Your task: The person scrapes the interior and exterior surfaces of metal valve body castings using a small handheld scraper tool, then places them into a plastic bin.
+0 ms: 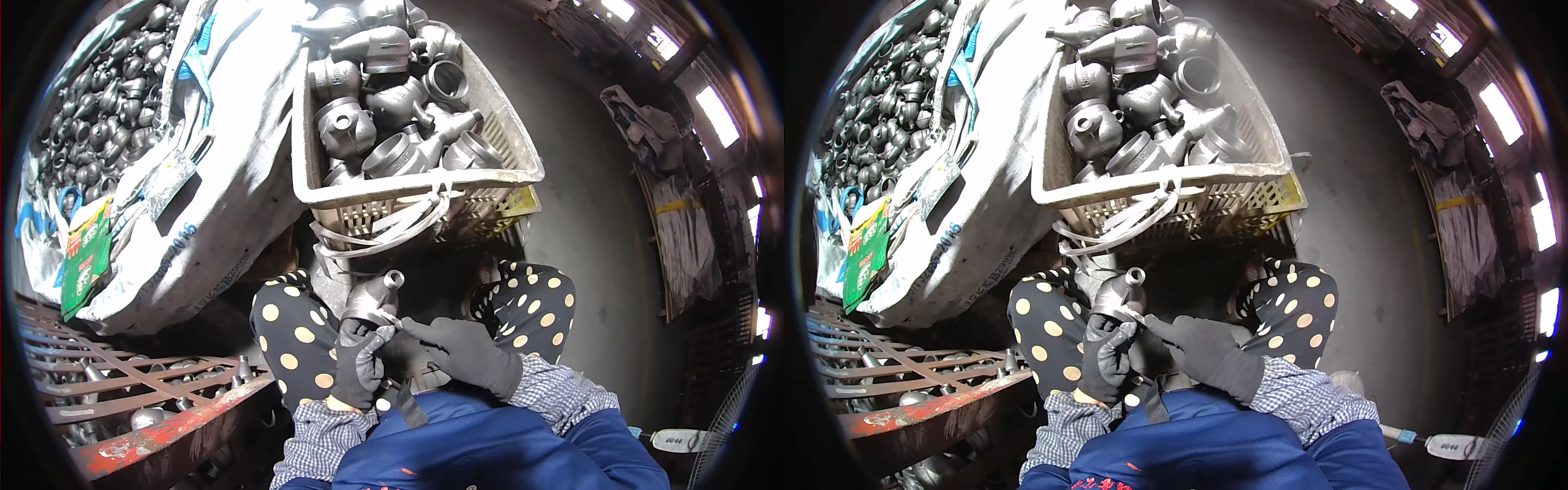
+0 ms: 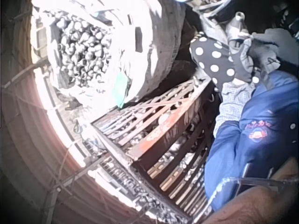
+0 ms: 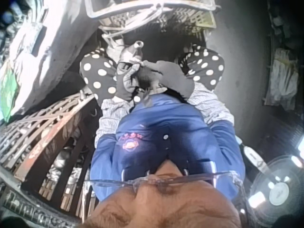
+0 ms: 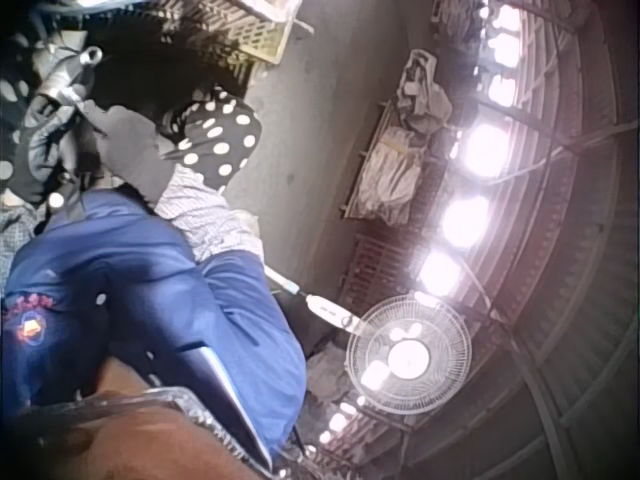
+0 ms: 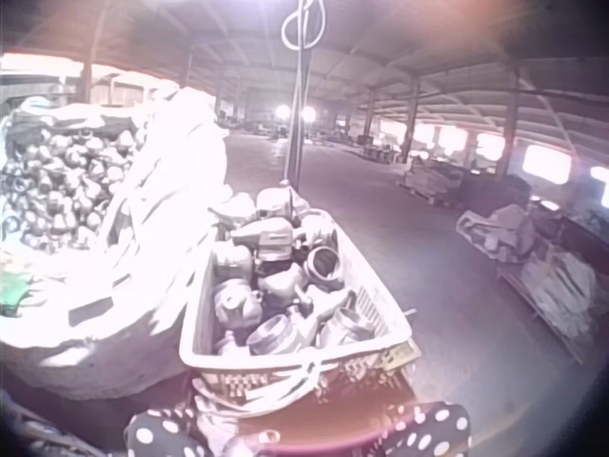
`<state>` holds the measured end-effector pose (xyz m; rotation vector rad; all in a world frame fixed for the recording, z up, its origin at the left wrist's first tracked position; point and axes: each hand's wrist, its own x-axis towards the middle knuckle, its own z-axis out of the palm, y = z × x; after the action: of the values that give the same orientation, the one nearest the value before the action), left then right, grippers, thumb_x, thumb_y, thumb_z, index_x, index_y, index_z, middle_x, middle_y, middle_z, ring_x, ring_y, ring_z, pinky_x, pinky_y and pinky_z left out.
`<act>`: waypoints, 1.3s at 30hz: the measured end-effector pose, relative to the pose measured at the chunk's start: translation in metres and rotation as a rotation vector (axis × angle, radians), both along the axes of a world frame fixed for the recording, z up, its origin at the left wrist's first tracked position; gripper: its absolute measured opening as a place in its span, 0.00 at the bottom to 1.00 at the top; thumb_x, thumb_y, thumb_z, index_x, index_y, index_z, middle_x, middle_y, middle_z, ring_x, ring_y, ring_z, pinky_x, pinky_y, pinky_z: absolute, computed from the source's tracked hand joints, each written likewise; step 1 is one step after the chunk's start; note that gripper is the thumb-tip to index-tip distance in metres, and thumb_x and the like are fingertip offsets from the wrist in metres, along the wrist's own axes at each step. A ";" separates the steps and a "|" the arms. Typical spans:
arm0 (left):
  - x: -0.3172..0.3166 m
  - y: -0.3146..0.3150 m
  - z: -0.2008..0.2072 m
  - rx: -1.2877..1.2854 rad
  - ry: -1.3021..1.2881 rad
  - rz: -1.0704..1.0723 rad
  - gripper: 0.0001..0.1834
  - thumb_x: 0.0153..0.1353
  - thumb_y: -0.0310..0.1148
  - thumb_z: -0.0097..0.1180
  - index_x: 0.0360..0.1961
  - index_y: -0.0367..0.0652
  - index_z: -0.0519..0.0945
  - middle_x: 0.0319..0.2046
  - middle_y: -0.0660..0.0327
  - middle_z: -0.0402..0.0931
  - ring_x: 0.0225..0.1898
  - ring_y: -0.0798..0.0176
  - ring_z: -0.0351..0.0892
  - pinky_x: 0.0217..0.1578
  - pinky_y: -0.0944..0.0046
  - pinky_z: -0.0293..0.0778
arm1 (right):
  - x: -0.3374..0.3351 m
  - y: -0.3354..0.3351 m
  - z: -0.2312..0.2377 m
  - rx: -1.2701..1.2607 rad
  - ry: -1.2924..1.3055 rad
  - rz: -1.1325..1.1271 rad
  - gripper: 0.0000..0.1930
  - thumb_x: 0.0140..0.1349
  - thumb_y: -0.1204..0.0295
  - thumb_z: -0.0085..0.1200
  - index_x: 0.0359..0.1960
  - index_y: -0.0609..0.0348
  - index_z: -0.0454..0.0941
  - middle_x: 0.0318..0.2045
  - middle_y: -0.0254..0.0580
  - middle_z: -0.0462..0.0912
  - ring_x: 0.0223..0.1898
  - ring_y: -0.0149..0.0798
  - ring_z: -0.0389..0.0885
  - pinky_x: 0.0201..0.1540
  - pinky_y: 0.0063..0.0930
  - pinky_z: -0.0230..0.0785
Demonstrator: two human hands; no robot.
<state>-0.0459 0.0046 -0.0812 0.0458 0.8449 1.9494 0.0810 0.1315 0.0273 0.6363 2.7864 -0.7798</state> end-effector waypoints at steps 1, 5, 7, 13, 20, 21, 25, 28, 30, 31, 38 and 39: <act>-0.001 -0.001 -0.003 0.018 -0.005 -0.013 0.22 0.56 0.17 0.58 0.53 0.33 0.71 0.45 0.54 0.78 0.47 0.61 0.80 0.49 0.66 0.78 | 0.003 0.004 -0.006 -0.072 0.089 -0.011 0.21 0.61 0.70 0.53 0.58 0.44 0.76 0.31 0.43 0.82 0.30 0.44 0.81 0.35 0.32 0.74; -0.002 0.004 0.012 0.099 -0.047 -0.018 0.27 0.56 0.17 0.57 0.58 0.33 0.67 0.48 0.52 0.76 0.49 0.56 0.79 0.50 0.61 0.79 | 0.012 0.017 -0.017 -0.245 0.334 -0.075 0.21 0.62 0.72 0.52 0.58 0.46 0.76 0.33 0.46 0.82 0.31 0.44 0.81 0.35 0.31 0.74; -0.002 0.003 0.008 0.092 -0.042 -0.008 0.30 0.55 0.16 0.56 0.60 0.33 0.65 0.50 0.50 0.75 0.50 0.54 0.79 0.50 0.58 0.79 | 0.012 0.017 -0.015 -0.261 0.350 -0.093 0.21 0.62 0.73 0.52 0.58 0.48 0.75 0.33 0.48 0.82 0.31 0.45 0.82 0.35 0.31 0.74; -0.001 0.000 -0.007 0.097 -0.052 -0.060 0.30 0.56 0.16 0.55 0.61 0.33 0.63 0.50 0.49 0.74 0.49 0.51 0.79 0.50 0.53 0.79 | 0.012 0.015 -0.018 -0.242 0.331 -0.044 0.21 0.61 0.74 0.52 0.58 0.50 0.75 0.34 0.49 0.82 0.31 0.46 0.82 0.35 0.32 0.74; -0.001 0.001 0.014 0.126 -0.242 -0.035 0.29 0.57 0.16 0.53 0.61 0.35 0.64 0.43 0.54 0.77 0.42 0.61 0.81 0.52 0.50 0.78 | 0.011 0.020 -0.003 -0.176 0.305 -0.086 0.20 0.60 0.73 0.54 0.56 0.47 0.77 0.28 0.46 0.81 0.28 0.45 0.80 0.33 0.33 0.72; -0.001 0.001 0.013 0.125 -0.237 -0.032 0.29 0.57 0.15 0.54 0.60 0.36 0.65 0.45 0.54 0.76 0.45 0.59 0.80 0.52 0.50 0.78 | 0.010 0.019 -0.002 -0.143 0.284 -0.096 0.20 0.60 0.73 0.54 0.55 0.47 0.78 0.27 0.46 0.80 0.28 0.45 0.79 0.32 0.33 0.72; 0.005 -0.003 -0.014 0.149 -0.181 0.000 0.26 0.56 0.15 0.54 0.57 0.36 0.68 0.48 0.53 0.75 0.48 0.57 0.79 0.52 0.54 0.78 | 0.004 0.011 -0.002 -0.075 0.252 -0.089 0.20 0.60 0.72 0.54 0.55 0.47 0.77 0.26 0.44 0.79 0.28 0.45 0.80 0.32 0.34 0.72; 0.005 0.002 -0.009 0.090 -0.082 0.019 0.23 0.56 0.15 0.54 0.54 0.35 0.69 0.43 0.55 0.76 0.42 0.61 0.78 0.49 0.59 0.77 | 0.003 0.004 -0.005 0.015 0.157 -0.063 0.20 0.59 0.70 0.53 0.56 0.46 0.77 0.27 0.44 0.79 0.28 0.45 0.80 0.32 0.35 0.72; 0.004 0.002 -0.008 0.068 -0.040 0.021 0.21 0.56 0.15 0.54 0.52 0.34 0.70 0.41 0.55 0.76 0.41 0.63 0.77 0.47 0.61 0.76 | 0.000 -0.002 -0.002 0.097 0.051 -0.022 0.21 0.59 0.69 0.53 0.56 0.45 0.77 0.27 0.42 0.79 0.29 0.45 0.80 0.32 0.35 0.72; 0.004 0.001 -0.014 0.079 -0.035 0.018 0.21 0.55 0.15 0.54 0.52 0.34 0.70 0.41 0.55 0.76 0.41 0.63 0.77 0.46 0.63 0.76 | -0.001 -0.003 0.000 0.106 0.028 -0.006 0.21 0.58 0.69 0.53 0.56 0.45 0.76 0.27 0.41 0.79 0.28 0.46 0.80 0.31 0.35 0.73; 0.004 0.001 0.003 0.109 -0.081 0.041 0.21 0.55 0.17 0.57 0.52 0.33 0.72 0.41 0.57 0.79 0.39 0.66 0.80 0.44 0.70 0.77 | 0.003 0.024 -0.011 -0.358 0.186 -0.028 0.20 0.59 0.72 0.53 0.55 0.52 0.78 0.34 0.43 0.85 0.31 0.38 0.83 0.34 0.28 0.74; 0.004 0.001 0.000 0.091 -0.076 0.020 0.21 0.55 0.17 0.57 0.52 0.33 0.72 0.41 0.57 0.79 0.39 0.66 0.80 0.44 0.69 0.77 | 0.004 0.029 -0.014 -0.505 0.222 -0.077 0.19 0.60 0.73 0.53 0.54 0.55 0.78 0.36 0.44 0.85 0.32 0.35 0.83 0.35 0.26 0.75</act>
<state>-0.0422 0.0051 -0.0816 0.0170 0.7090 1.9951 0.0850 0.1603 0.0137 0.5873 2.5852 -1.5830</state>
